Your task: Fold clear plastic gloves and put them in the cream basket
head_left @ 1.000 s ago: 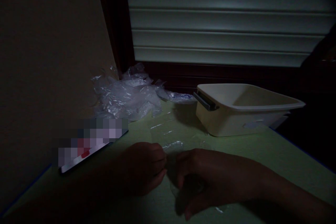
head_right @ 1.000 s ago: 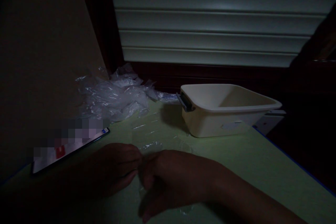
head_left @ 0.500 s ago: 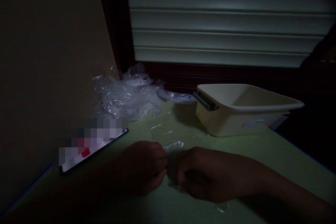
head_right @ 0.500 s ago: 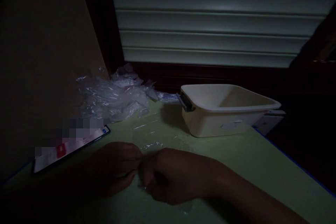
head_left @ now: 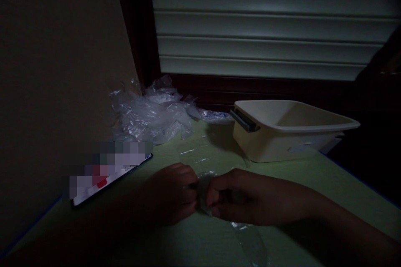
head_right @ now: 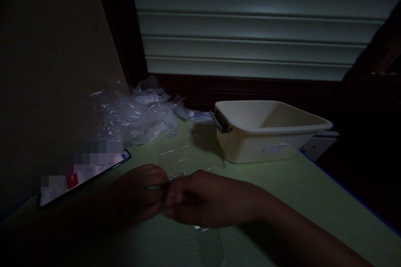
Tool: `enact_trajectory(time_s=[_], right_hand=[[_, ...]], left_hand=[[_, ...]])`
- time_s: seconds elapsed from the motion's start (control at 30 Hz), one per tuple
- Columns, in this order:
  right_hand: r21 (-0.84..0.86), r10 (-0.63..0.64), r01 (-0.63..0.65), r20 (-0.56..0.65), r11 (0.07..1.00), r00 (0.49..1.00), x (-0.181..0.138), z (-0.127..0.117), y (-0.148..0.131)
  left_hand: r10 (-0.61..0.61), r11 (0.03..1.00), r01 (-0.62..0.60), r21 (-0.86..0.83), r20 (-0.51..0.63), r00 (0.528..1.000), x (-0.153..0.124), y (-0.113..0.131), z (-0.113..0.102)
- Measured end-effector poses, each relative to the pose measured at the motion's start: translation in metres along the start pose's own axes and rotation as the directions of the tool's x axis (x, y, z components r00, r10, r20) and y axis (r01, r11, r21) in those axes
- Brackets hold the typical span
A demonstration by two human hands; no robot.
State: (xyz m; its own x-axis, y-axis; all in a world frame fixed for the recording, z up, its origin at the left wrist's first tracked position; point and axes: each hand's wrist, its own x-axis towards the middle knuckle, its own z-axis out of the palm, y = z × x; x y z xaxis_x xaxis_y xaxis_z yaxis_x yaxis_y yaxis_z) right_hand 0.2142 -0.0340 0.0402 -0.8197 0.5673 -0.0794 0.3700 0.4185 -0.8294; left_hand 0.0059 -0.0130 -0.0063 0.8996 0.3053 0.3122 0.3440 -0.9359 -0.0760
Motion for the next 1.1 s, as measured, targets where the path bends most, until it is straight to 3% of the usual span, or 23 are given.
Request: enact_trajectory(time_s=[0.27,0.47,0.67,0.9,1.1], right_hand=[[0.033,-0.009,0.009,0.011,0.999,1.0,-0.002,-0.004,0.005],[-0.219,-0.059,0.065,0.033,0.973,0.998,-0.003,-0.002,0.004],[-0.288,-0.043,0.015,-0.089,0.958,0.995,-0.003,0.004,-0.004],[-0.178,-0.027,-0.012,-0.215,0.984,0.976,0.001,0.002,-0.002],[0.104,0.056,-0.028,-0.268,0.994,0.962,0.007,-0.002,0.017]], left_hand=[[-0.009,1.0,0.009,0.001,-0.021,1.0,-0.002,0.0,-0.001],[-0.003,1.0,0.003,0.012,-0.025,1.0,-0.001,0.0,-0.001],[-0.004,0.997,0.006,0.072,-0.032,0.999,-0.001,0.001,-0.003],[0.066,0.996,-0.062,0.065,-0.068,0.996,0.0,0.001,-0.002],[0.002,0.998,-0.006,0.061,0.056,0.998,0.001,0.004,-0.007]])
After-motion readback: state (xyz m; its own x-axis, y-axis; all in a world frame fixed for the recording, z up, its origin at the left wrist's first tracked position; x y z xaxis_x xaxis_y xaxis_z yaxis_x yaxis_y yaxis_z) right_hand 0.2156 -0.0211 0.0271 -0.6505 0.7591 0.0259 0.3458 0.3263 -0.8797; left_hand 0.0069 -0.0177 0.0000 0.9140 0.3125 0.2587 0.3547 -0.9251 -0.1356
